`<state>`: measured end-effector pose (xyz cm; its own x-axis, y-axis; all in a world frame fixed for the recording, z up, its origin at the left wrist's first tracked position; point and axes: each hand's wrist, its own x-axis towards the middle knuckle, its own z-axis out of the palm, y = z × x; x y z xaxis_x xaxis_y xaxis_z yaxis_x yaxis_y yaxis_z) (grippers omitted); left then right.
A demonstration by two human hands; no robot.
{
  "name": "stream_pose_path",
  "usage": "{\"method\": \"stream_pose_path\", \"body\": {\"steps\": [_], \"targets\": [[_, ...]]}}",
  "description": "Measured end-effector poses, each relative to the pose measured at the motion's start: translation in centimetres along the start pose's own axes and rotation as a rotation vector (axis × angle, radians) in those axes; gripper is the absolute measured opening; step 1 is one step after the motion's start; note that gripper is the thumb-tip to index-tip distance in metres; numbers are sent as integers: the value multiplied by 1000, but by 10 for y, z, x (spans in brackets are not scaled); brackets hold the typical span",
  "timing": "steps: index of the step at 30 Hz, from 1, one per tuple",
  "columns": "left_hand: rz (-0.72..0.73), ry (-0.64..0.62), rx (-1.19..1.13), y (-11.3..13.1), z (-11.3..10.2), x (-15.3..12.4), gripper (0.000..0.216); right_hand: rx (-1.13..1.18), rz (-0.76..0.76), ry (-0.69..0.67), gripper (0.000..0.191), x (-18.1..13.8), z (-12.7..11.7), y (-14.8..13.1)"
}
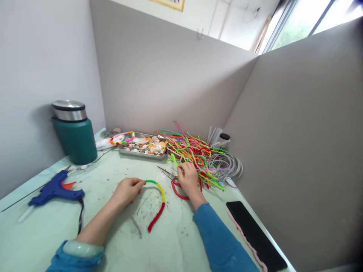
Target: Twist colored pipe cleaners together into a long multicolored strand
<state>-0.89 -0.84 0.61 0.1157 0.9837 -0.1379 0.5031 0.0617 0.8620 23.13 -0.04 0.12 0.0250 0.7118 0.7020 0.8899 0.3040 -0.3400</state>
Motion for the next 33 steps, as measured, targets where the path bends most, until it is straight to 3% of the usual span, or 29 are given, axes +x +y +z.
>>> {"method": "stream_pose_path", "body": {"steps": [4,13,19,22,27,33], "targets": [[14,-16,0,-2,0,1,37,-107,6,-124,15,-3,4,6],[18,-19,57,7,-2,-4,36,-271,198,-108,18,3,1,35],[27,-49,153,9,-3,-5,39,-241,193,-238,22,3,-2,39],[28,-55,161,7,-2,-3,40,-201,165,-166,28,1,-2,37],[41,-54,166,5,-2,-2,40,-38,101,91,32,3,-7,33],[42,-68,168,3,0,-1,41,92,94,315,28,11,-23,30]]}}
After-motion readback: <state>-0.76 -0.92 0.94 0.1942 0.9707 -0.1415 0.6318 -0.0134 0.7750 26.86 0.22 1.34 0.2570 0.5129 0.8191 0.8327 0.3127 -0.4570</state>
